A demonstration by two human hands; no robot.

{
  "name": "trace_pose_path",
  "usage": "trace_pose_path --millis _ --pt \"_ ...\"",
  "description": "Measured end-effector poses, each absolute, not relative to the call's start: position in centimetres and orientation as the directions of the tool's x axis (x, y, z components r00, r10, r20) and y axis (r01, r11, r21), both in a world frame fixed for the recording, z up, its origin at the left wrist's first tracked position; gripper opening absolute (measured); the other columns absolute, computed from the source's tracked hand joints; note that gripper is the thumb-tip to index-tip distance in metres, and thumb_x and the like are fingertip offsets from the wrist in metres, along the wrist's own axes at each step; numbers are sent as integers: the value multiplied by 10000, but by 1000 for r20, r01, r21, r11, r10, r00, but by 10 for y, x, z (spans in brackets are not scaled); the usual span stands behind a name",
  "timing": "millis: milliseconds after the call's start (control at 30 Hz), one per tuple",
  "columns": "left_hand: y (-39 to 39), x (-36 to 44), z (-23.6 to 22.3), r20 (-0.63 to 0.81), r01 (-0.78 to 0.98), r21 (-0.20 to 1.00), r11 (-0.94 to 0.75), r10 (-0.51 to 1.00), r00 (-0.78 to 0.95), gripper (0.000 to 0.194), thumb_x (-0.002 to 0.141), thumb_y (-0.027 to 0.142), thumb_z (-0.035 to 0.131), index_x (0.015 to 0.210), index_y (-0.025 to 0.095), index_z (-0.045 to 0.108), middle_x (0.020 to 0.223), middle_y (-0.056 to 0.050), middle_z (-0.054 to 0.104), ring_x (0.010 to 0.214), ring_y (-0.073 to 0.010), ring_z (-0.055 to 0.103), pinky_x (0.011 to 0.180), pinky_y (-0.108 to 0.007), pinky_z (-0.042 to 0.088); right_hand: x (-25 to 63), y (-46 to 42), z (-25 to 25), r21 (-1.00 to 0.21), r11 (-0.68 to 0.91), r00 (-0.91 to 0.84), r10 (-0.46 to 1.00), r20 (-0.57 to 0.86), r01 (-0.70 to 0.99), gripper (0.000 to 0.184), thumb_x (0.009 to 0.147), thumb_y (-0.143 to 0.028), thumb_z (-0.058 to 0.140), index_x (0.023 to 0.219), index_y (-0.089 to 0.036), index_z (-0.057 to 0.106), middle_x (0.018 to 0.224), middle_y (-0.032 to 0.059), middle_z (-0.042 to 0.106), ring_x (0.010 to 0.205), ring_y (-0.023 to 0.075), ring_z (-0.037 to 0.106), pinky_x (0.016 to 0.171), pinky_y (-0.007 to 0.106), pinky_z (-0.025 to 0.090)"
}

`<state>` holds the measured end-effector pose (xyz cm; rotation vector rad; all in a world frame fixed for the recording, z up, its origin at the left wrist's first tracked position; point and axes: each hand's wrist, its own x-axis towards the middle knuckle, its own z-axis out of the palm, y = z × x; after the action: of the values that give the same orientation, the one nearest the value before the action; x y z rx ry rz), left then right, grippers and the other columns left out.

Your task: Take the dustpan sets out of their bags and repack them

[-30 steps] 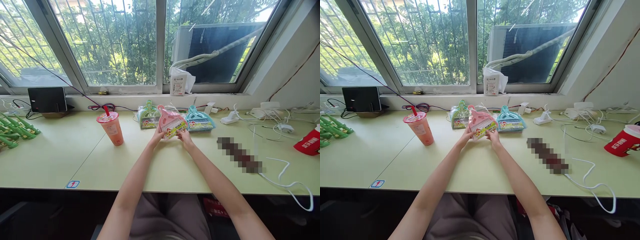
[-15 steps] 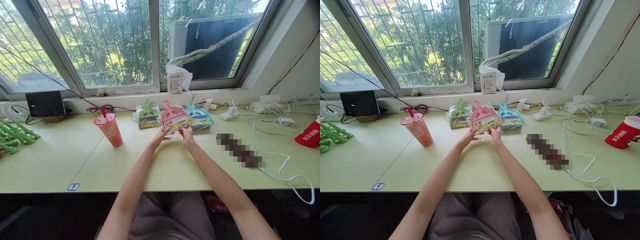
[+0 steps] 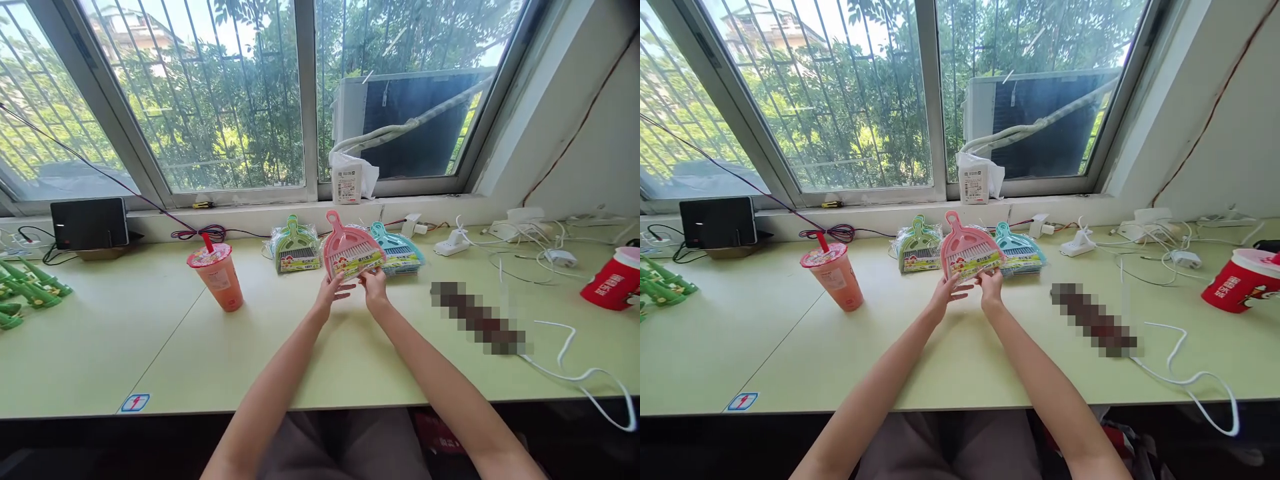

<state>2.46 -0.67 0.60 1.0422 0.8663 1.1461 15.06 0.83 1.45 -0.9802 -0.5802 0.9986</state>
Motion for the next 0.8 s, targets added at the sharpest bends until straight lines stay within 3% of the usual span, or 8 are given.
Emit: trace_pose_path --millis 167,300,467,667,800 --pt "0 12 19 85 -248 966 -71 995 44 494 762 539 668 1129 221 575 1233 -113 648 1140 -294 609 758 -352 563 148 6 17 -873 175 408 912 -29 -455 340 602 -140 696 878 -220 515 661 -68 594 508 72 514 456 174 420" --pt "2 6 16 176 -285 946 -153 983 57 656 673 536 750 1184 191 524 1158 -132 666 951 -283 680 688 -367 578 140 0 15 -886 161 352 936 -4 -436 338 636 -180 702 923 -223 530 724 -50 631 549 83 554 489 185 471" --pt "4 6 10 140 -242 965 -99 977 159 780 648 562 767 1256 202 436 1059 -111 688 623 -192 686 516 -303 546 141 0 15 -895 119 369 928 -53 -429 292 673 -172 693 917 -222 541 749 -40 639 571 88 572 516 195 506" --pt "8 3 12 139 -219 971 -100 975 172 758 657 512 757 1254 185 422 1122 -148 664 534 -191 672 447 -303 517 142 2 15 -913 44 336 936 -104 -405 206 745 -178 654 902 -231 531 752 -34 635 549 99 596 449 194 495" --pt "11 -4 14 142 -207 972 -111 980 142 739 670 476 742 1272 180 431 1056 -133 685 521 -187 667 445 -287 502 143 2 18 -920 -6 224 969 -102 -392 168 795 -224 631 941 -235 550 837 -21 671 610 114 646 466 199 507"
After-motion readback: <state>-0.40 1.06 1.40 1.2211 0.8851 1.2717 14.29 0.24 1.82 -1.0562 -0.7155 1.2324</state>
